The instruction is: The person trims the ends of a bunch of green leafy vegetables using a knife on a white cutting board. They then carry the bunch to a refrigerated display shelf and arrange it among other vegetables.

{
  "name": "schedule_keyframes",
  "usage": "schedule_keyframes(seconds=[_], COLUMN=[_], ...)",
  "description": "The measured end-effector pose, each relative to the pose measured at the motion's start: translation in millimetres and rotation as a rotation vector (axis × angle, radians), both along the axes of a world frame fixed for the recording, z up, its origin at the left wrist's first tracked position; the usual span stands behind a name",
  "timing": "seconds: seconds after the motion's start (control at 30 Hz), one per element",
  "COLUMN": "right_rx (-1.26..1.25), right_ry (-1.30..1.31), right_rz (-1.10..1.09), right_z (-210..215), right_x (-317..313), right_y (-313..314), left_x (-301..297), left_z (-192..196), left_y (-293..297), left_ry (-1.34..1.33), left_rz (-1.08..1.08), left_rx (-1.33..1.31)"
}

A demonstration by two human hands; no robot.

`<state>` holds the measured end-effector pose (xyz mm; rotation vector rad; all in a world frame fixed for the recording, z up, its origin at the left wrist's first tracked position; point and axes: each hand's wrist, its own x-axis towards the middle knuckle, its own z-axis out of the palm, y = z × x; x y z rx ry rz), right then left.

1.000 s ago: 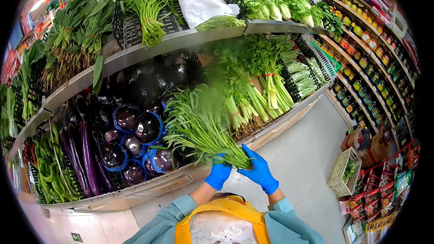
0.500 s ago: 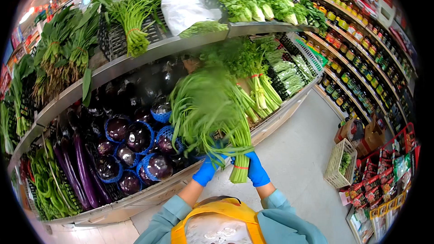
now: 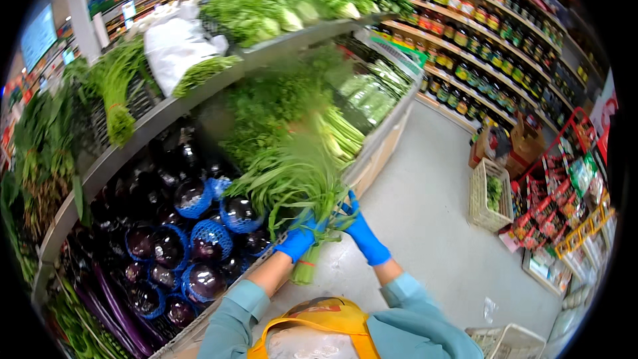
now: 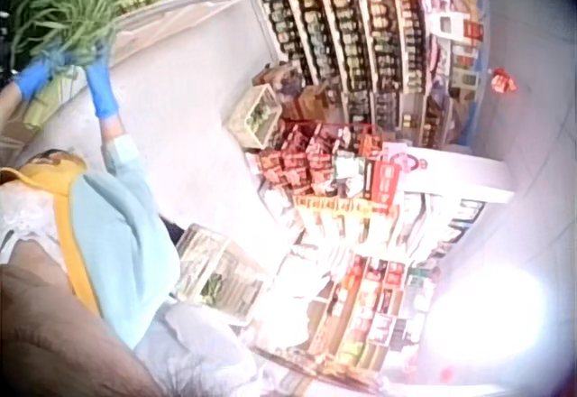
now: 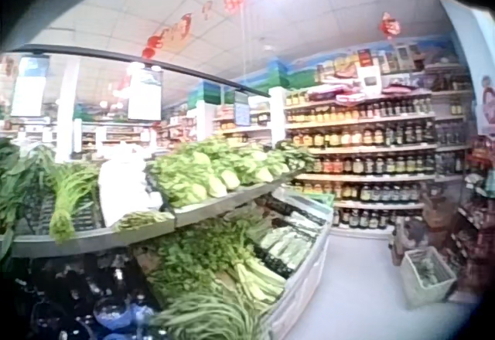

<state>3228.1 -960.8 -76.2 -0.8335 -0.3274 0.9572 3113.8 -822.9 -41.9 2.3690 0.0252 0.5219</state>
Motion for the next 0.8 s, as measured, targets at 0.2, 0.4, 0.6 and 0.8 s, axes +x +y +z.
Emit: schedule_keyframes(seconds=[0.2,0.4,0.6,0.8], right_rx=[0.156,0.167,0.182,0.173], right_ry=[0.004,-0.042,-0.029,0.065], right_rz=[-0.226,-0.238,-0.193,-0.112], right_z=[-43.0,-61.7,-85.8,-102.0], right_x=[-0.9,-4.2,-18.7,-37.0], right_y=[29.5,31.7,36.7,20.4], left_x=[-11.2,-21.2,-38.3,-32.5], left_z=[25.0,-13.0,-42.1,-26.9], left_y=[-6.9,20.3,45.1,55.0], left_ry=[0.293,0.441,0.512,0.498], left_rz=[-0.120,-0.056,-0.133,0.040], left_rx=[0.076,-0.775,-1.004,-1.189])
